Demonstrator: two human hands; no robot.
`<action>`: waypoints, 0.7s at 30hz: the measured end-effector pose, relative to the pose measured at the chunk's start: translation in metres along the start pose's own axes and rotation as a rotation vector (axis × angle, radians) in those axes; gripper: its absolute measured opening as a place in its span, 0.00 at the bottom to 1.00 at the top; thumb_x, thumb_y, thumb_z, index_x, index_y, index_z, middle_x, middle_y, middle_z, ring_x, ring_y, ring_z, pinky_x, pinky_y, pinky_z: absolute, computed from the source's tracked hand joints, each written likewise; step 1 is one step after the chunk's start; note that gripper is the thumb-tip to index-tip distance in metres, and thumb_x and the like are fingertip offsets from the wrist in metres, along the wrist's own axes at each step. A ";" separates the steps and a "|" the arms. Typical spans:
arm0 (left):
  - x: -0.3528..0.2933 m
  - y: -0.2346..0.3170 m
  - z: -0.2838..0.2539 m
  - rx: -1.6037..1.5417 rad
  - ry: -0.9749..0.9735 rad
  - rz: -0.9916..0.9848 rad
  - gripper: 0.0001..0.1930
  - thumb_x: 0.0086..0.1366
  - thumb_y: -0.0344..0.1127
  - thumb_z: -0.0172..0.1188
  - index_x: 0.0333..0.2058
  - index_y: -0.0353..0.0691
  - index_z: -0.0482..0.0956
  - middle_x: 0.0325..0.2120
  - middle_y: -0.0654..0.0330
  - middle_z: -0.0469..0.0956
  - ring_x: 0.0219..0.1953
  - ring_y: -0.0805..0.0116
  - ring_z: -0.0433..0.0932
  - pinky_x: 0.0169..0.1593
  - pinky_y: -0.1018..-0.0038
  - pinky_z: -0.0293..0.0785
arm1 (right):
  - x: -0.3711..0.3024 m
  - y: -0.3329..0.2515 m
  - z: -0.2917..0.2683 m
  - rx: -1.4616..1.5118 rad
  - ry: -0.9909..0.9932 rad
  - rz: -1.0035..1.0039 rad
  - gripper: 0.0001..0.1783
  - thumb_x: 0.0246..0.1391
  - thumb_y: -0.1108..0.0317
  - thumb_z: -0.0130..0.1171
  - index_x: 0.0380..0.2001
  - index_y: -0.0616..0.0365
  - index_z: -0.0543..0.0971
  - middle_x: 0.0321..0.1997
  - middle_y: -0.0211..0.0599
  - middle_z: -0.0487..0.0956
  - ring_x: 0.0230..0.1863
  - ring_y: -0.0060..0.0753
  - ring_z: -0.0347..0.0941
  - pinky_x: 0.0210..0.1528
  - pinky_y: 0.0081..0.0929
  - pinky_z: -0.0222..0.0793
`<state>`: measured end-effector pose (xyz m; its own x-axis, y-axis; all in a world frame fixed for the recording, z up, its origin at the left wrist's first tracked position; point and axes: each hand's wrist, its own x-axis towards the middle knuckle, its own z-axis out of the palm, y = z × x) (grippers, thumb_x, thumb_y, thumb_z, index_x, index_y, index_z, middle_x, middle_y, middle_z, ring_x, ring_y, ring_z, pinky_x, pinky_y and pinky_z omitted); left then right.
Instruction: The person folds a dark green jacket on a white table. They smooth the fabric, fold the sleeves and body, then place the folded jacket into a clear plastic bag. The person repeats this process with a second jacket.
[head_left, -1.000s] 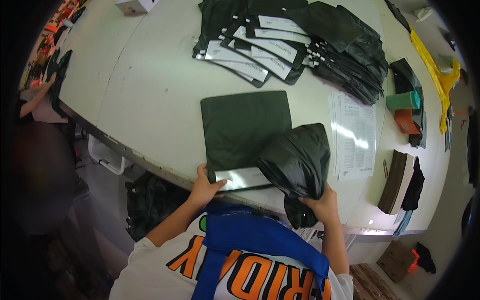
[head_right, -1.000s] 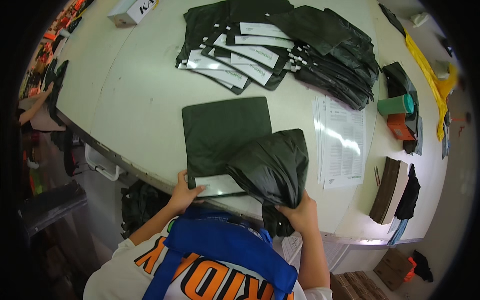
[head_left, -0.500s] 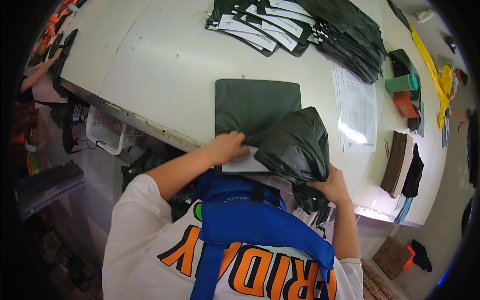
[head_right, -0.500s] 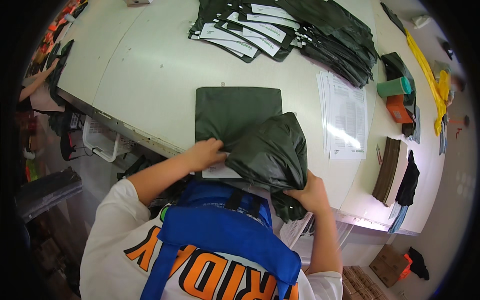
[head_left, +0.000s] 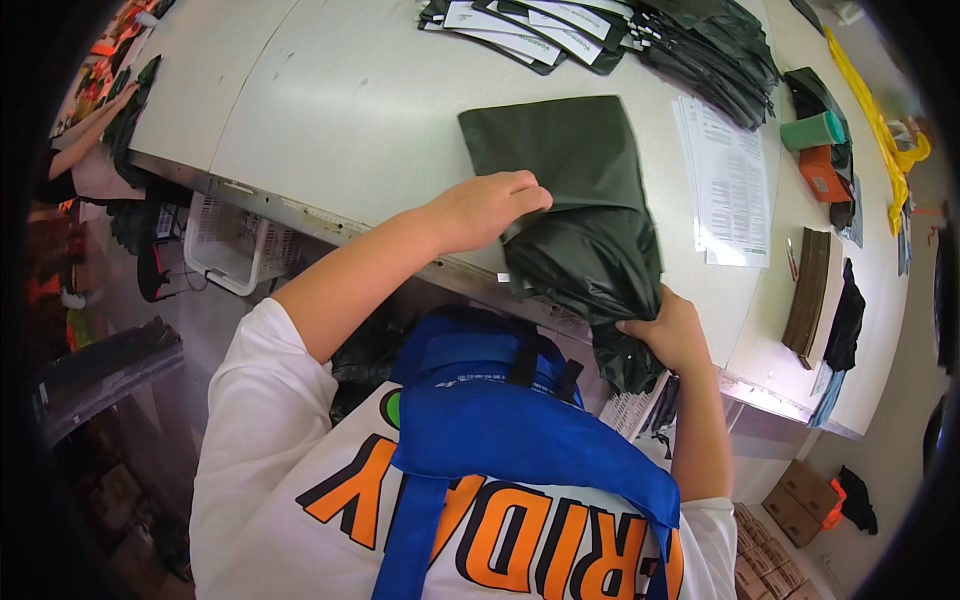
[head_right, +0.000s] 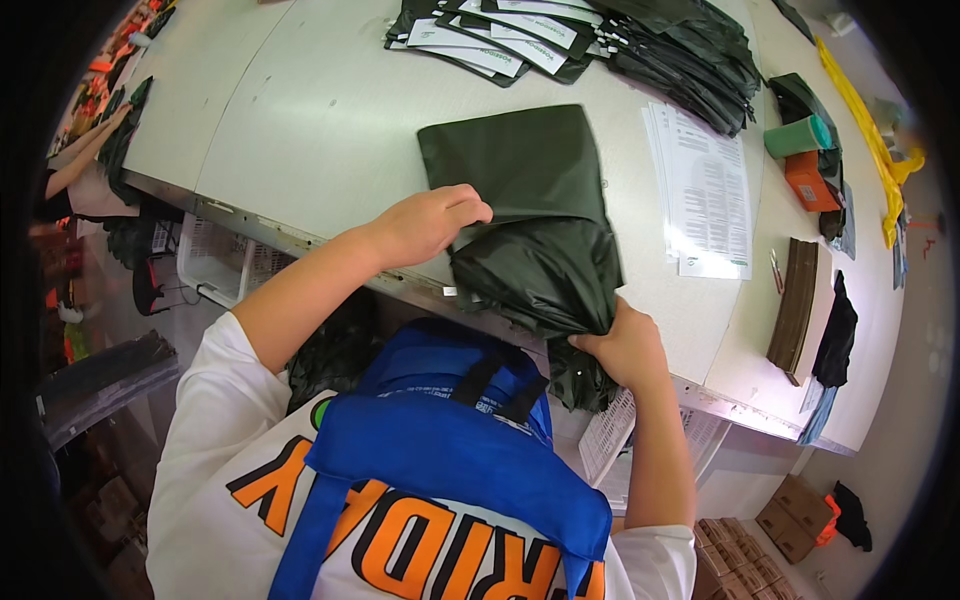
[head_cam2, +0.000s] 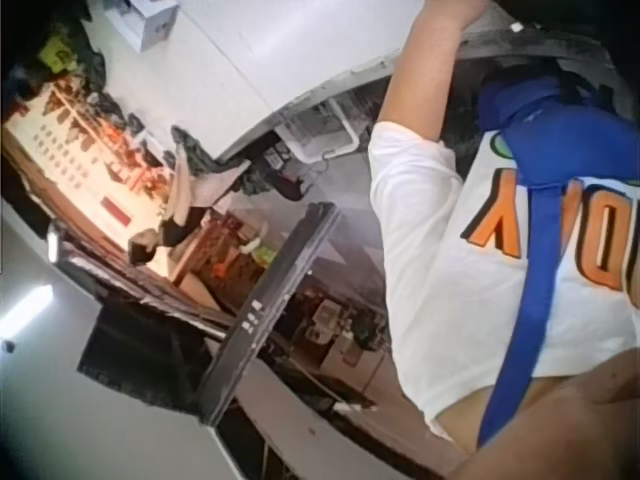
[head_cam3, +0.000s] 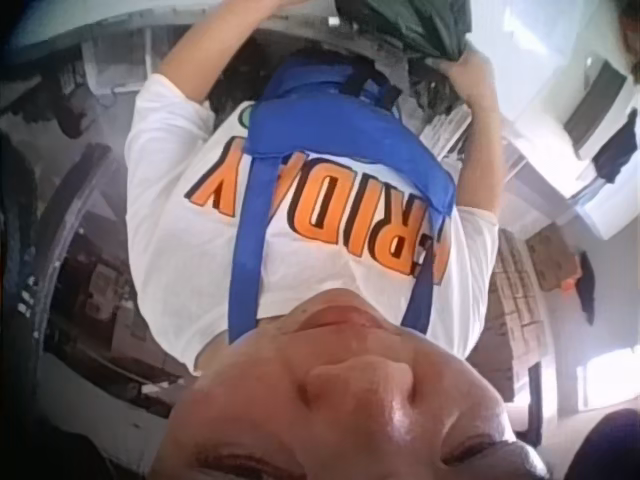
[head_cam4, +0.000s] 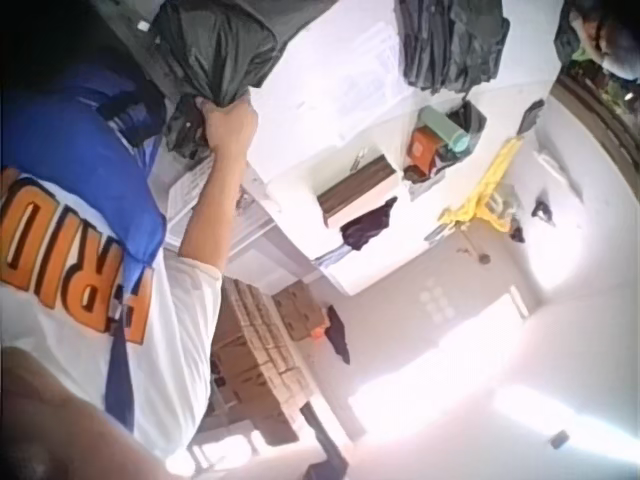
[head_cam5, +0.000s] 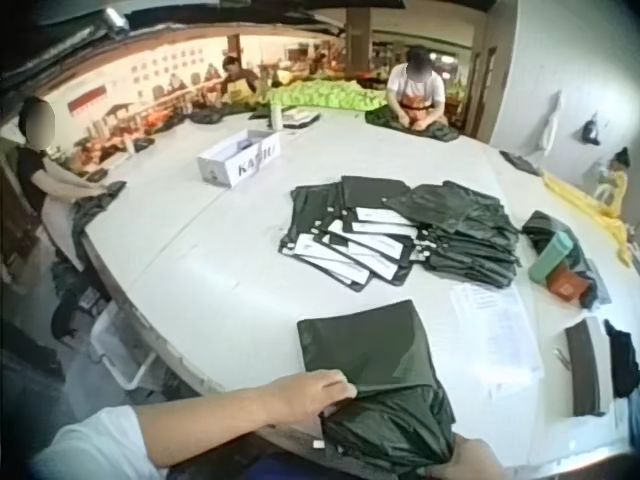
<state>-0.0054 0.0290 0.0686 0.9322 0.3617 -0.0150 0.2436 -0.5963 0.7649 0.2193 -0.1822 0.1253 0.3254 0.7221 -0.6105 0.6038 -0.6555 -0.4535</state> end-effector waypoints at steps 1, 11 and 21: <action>-0.002 0.002 0.003 0.070 0.038 0.075 0.13 0.58 0.24 0.51 0.42 0.43 0.71 0.37 0.57 0.72 0.42 0.54 0.73 0.43 0.64 0.72 | -0.003 0.001 0.001 -0.031 0.053 0.012 0.34 0.34 0.60 0.70 0.47 0.64 0.75 0.40 0.55 0.80 0.45 0.55 0.76 0.50 0.39 0.70; -0.011 0.016 0.028 0.255 0.254 0.081 0.10 0.53 0.25 0.58 0.34 0.40 0.70 0.30 0.56 0.72 0.33 0.54 0.74 0.36 0.64 0.73 | -0.008 0.012 0.019 0.033 0.163 0.090 0.34 0.35 0.61 0.69 0.48 0.64 0.73 0.38 0.55 0.81 0.44 0.55 0.77 0.48 0.40 0.70; 0.019 0.099 0.059 0.300 0.418 0.102 0.10 0.51 0.30 0.60 0.33 0.40 0.70 0.29 0.57 0.71 0.27 0.58 0.76 0.27 0.66 0.73 | -0.001 -0.018 0.038 -0.018 0.250 -0.012 0.37 0.39 0.58 0.66 0.53 0.65 0.69 0.33 0.57 0.80 0.39 0.58 0.77 0.42 0.45 0.72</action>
<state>0.0520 -0.0656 0.1063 0.7838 0.5095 0.3550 0.2804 -0.8005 0.5298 0.1806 -0.1792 0.1095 0.4866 0.7632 -0.4251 0.6208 -0.6445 -0.4464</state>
